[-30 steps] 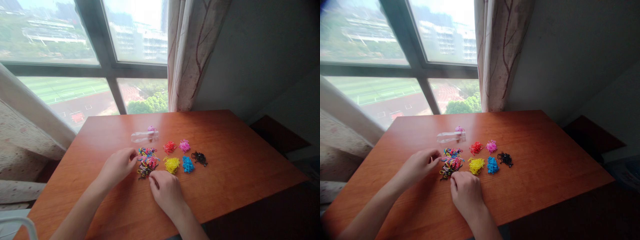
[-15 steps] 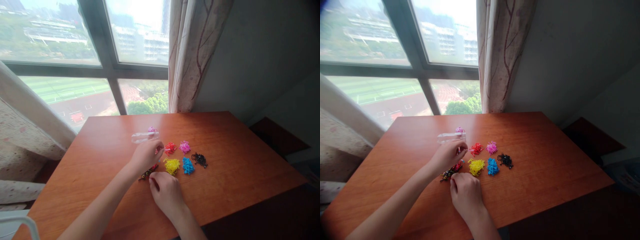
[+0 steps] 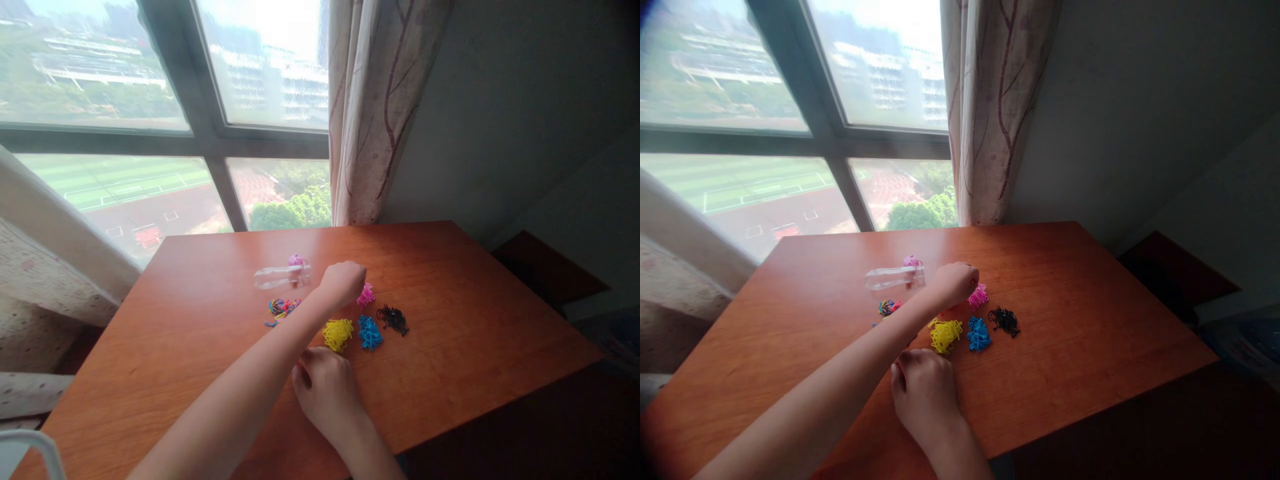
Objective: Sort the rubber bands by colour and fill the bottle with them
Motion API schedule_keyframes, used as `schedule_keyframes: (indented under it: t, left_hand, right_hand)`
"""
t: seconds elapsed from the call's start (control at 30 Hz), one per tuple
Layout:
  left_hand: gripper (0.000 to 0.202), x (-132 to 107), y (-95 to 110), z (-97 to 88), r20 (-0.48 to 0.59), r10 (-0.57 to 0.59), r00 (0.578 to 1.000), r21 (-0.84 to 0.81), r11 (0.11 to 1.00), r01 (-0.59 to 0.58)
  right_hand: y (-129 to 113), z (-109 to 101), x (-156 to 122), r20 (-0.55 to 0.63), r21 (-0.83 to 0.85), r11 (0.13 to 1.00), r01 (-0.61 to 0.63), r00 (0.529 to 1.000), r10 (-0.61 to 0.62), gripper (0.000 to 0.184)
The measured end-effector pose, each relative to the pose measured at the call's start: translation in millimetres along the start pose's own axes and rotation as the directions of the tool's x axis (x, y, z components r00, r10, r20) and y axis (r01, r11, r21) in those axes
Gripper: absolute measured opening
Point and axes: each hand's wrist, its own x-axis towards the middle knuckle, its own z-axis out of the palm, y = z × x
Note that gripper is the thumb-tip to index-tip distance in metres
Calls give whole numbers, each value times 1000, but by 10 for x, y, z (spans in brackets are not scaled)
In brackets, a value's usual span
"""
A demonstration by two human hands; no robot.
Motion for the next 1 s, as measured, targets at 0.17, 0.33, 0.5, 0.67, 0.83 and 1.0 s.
schedule_keyframes:
  t: [0.17, 0.33, 0.5, 0.67, 0.83, 1.0]
  left_hand:
    - [21, -105, -91, -92, -38, 2, 999, -21, 1000, -3]
    - [18, -580, -339, -290, -99, 18, 995, -82, 996, -26]
    - [16, -1182, -626, -348, -186, -52, 981, -193, 981, 16]
    - [19, -1654, -894, -216, -192, -203, 960, -316, 939, 136]
    - [27, -1990, -1021, -36, -161, -280, 946, -373, 905, 204]
    - [25, -2150, -1041, 105, -158, -324, 933, -399, 885, 240]
  right_hand:
    - [-8, -8, -2, -16, 27, 1000, 12, 1000, -12, 11]
    - [-12, -12, -6, -56, 57, 998, 9, 998, -5, 13]
    - [-12, -17, -9, -69, 75, 997, 18, 997, -13, 14]
    - [-31, -30, 0, -53, 46, 999, 8, 999, -6, 13]
    - [-62, -10, 27, -47, -10, 1000, -22, 999, 22, 9]
    - [-85, 16, 63, -39, -43, 998, -47, 998, 45, 8]
